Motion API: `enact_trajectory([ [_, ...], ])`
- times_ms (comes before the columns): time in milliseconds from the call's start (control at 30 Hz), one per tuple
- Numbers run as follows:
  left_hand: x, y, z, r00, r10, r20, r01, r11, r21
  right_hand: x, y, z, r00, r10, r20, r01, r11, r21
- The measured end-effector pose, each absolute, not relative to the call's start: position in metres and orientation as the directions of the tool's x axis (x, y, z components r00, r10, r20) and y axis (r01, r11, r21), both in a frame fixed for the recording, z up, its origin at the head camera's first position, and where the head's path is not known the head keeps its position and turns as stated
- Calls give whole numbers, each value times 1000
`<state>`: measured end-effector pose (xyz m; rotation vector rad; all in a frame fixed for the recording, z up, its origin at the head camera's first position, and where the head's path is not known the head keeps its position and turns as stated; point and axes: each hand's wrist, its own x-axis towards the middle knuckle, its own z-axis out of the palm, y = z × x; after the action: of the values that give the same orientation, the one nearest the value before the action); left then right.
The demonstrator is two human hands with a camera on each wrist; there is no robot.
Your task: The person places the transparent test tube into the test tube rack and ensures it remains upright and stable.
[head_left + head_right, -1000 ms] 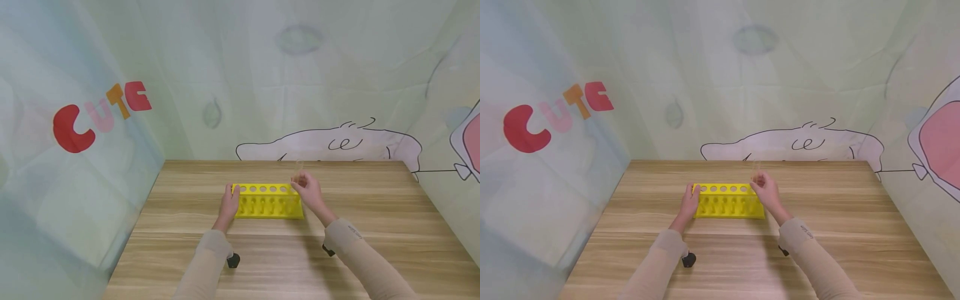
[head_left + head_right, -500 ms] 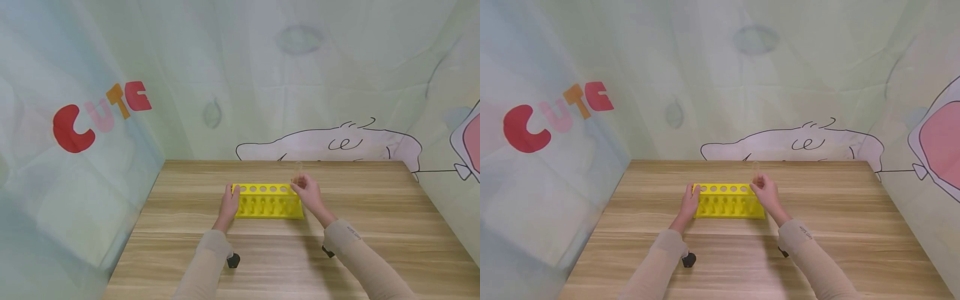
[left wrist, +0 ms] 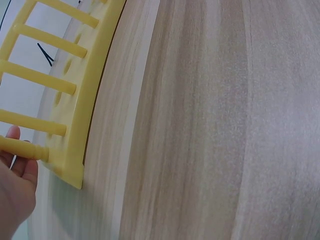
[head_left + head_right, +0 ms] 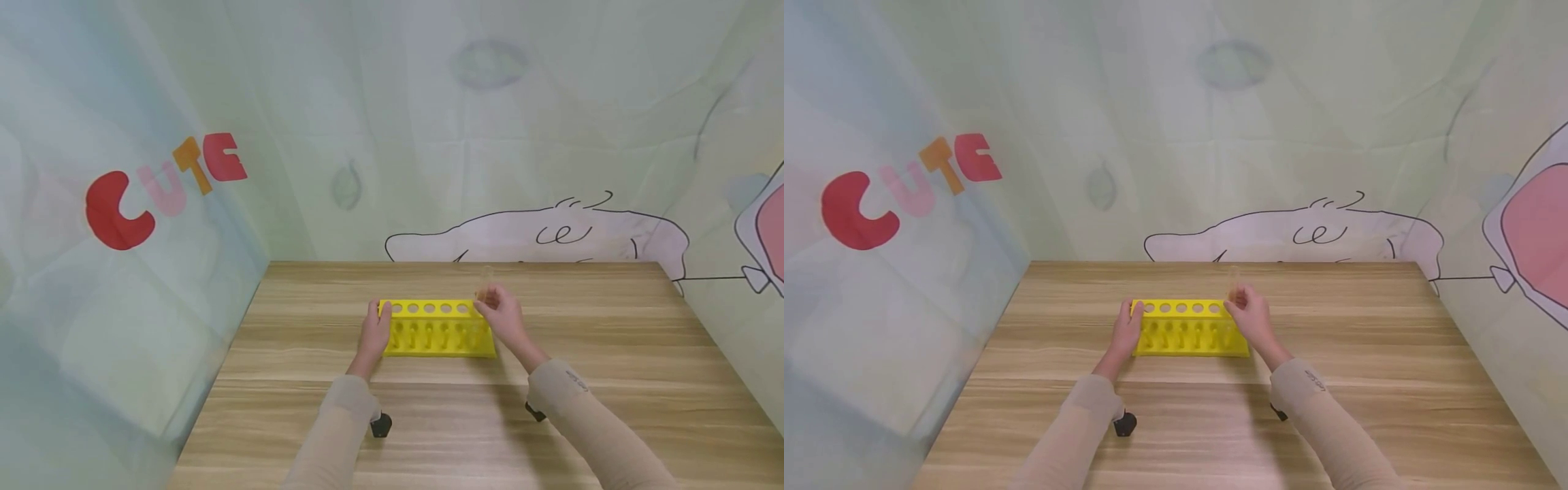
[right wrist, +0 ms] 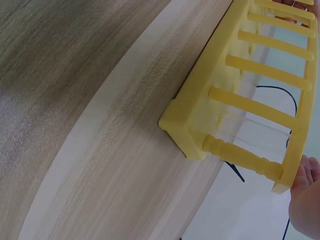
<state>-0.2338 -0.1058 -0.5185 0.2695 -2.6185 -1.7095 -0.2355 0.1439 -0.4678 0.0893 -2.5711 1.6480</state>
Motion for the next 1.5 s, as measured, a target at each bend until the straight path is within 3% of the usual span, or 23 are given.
enact_trajectory([
  [1000, -235, -106, -518, -981, -144, -127, -175, 394, 903, -236, 147, -467, -998, 9, 64, -54, 426, -903],
  [1500, -234, -106, -519, -983, -141, -117, -163, 377, 912, -236, 152, -468, -994, 7, 114, -100, 429, -898],
])
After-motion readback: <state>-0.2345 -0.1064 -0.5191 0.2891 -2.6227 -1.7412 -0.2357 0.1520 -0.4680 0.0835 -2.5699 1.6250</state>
